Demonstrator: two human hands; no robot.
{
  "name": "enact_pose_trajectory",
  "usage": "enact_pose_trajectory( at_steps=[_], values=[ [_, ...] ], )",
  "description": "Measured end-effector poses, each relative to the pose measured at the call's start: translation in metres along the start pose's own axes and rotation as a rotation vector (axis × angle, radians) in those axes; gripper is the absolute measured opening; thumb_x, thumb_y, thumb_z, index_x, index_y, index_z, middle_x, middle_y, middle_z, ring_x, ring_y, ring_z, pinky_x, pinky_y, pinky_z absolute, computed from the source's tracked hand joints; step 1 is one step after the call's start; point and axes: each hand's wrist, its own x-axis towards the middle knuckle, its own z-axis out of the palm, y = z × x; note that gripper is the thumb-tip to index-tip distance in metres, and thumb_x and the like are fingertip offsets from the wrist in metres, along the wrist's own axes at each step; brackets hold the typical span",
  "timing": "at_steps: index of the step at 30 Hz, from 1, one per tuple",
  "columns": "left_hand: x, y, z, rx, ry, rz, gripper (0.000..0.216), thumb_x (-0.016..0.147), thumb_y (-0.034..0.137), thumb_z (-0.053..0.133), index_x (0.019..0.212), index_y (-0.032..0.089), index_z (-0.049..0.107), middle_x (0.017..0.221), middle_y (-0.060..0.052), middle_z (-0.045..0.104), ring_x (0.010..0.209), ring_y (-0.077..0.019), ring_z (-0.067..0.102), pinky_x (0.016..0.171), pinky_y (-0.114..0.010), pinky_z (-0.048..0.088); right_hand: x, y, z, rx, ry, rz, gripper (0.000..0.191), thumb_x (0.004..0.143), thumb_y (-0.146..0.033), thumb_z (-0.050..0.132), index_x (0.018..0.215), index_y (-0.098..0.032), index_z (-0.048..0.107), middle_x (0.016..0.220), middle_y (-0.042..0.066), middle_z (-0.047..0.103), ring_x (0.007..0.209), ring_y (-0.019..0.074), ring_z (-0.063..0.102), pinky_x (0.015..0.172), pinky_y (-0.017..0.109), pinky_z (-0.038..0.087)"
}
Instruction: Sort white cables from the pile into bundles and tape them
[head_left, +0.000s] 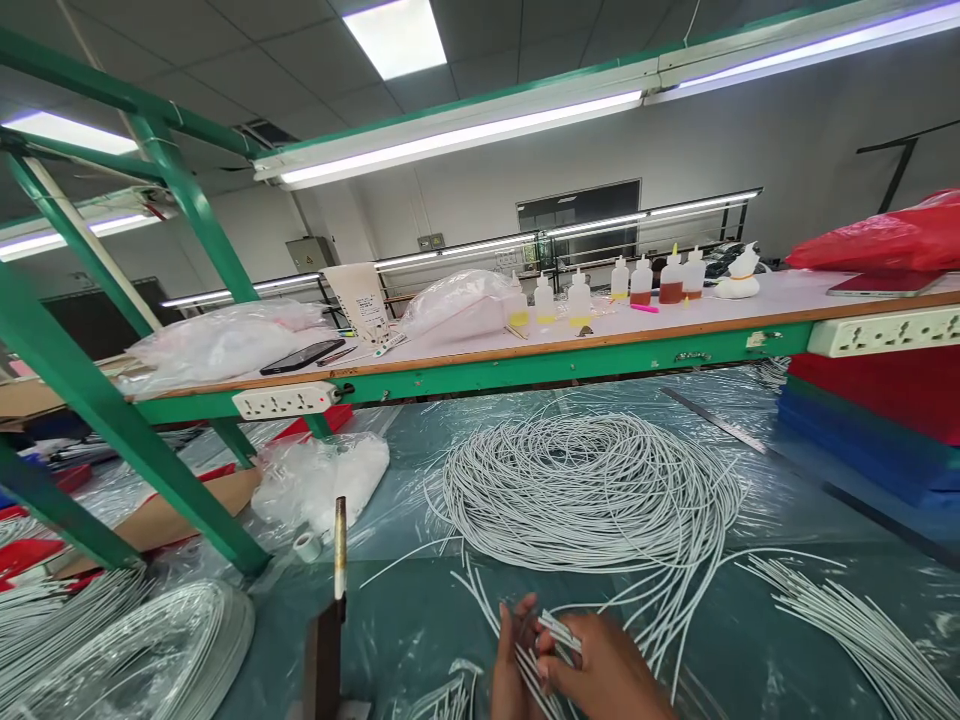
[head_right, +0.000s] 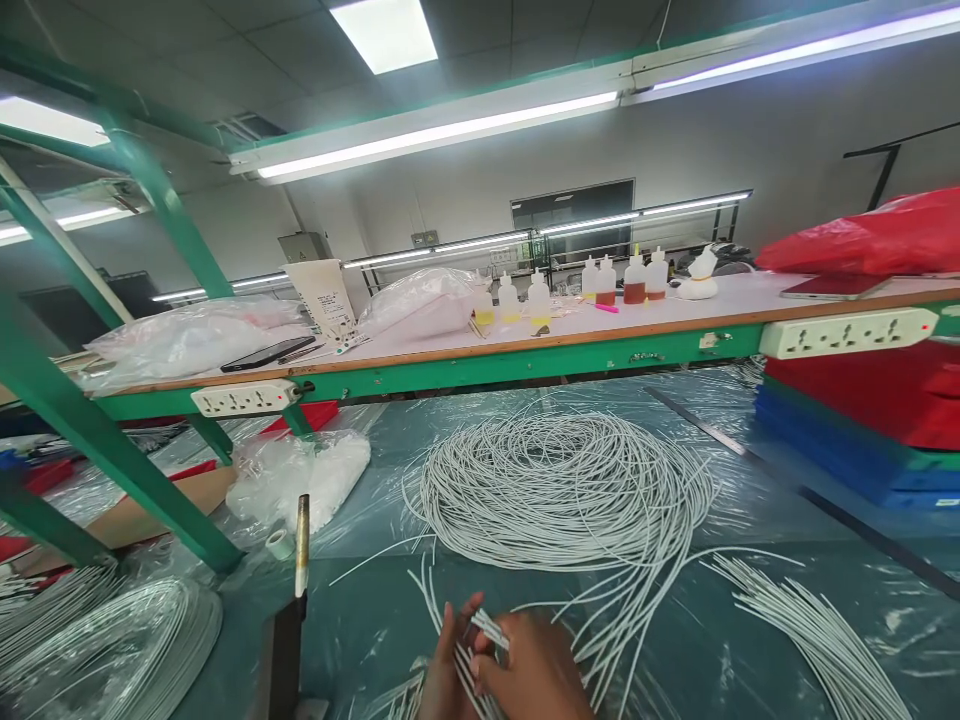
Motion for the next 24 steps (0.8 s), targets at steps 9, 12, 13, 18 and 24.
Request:
enact_pose_trajectory(
  at_steps=[9, 12, 13, 18, 24],
  values=[
    [0.004, -0.003, -0.011, 0.07, -0.174, 0.022, 0.044, 0.056, 0.051, 0.069, 0.091, 0.025, 0.067, 0.056, 0.005, 0.058, 0.048, -0.0074, 0.051, 0.051, -0.021, 0.038, -0.007, -0.014, -0.001, -0.385, -0.01, -0.062, 0.022, 0.072, -0.02, 0.047, 0.079, -0.02, 0.067, 0.078, 0.01, 0.069, 0.077, 0.0256, 0.063, 0.059, 0.027, 0.035],
    [0.005, 0.0, -0.017, 0.217, -0.185, 0.028, 0.049, 0.056, 0.054, 0.067, 0.093, 0.021, 0.067, 0.067, 0.0, 0.064, 0.061, -0.0124, 0.057, 0.063, -0.024, 0.042, -0.004, -0.01, -0.004, -0.283, -0.005, -0.078, 0.02, 0.074, -0.022, 0.047, 0.078, -0.02, 0.066, 0.077, 0.008, 0.069, 0.076, 0.024, 0.062, 0.06, 0.027, 0.037],
    [0.005, 0.001, -0.018, 0.256, -0.188, 0.045, 0.05, 0.056, 0.055, 0.068, 0.092, 0.019, 0.068, 0.07, -0.002, 0.066, 0.065, -0.014, 0.059, 0.066, -0.025, 0.042, -0.003, -0.008, -0.005, -0.223, -0.001, -0.097, 0.02, 0.075, -0.023, 0.046, 0.077, -0.02, 0.065, 0.075, 0.006, 0.068, 0.074, 0.0226, 0.062, 0.059, 0.026, 0.037],
    [-0.008, 0.006, -0.015, 0.393, -0.166, 0.164, 0.05, 0.054, 0.057, 0.067, 0.083, 0.017, 0.066, 0.059, 0.001, 0.059, 0.05, -0.0135, 0.055, 0.052, -0.026, 0.04, -0.002, 0.0, -0.021, -0.014, 0.181, -0.225, 0.032, 0.084, -0.042, 0.036, 0.077, -0.018, 0.056, 0.072, 0.006, 0.061, 0.069, 0.0196, 0.057, 0.06, 0.026, 0.037],
    [-0.016, 0.004, -0.021, 0.75, -0.134, 0.191, 0.064, 0.055, 0.072, 0.052, 0.086, 0.016, 0.061, 0.036, 0.007, 0.041, 0.033, -0.0051, 0.027, 0.041, -0.023, 0.015, -0.009, -0.01, -0.052, 0.26, 0.346, -0.249, 0.039, 0.083, -0.053, 0.033, 0.067, -0.021, 0.048, 0.048, -0.005, 0.04, 0.039, 0.0107, 0.034, 0.043, 0.024, 0.025]
  ],
)
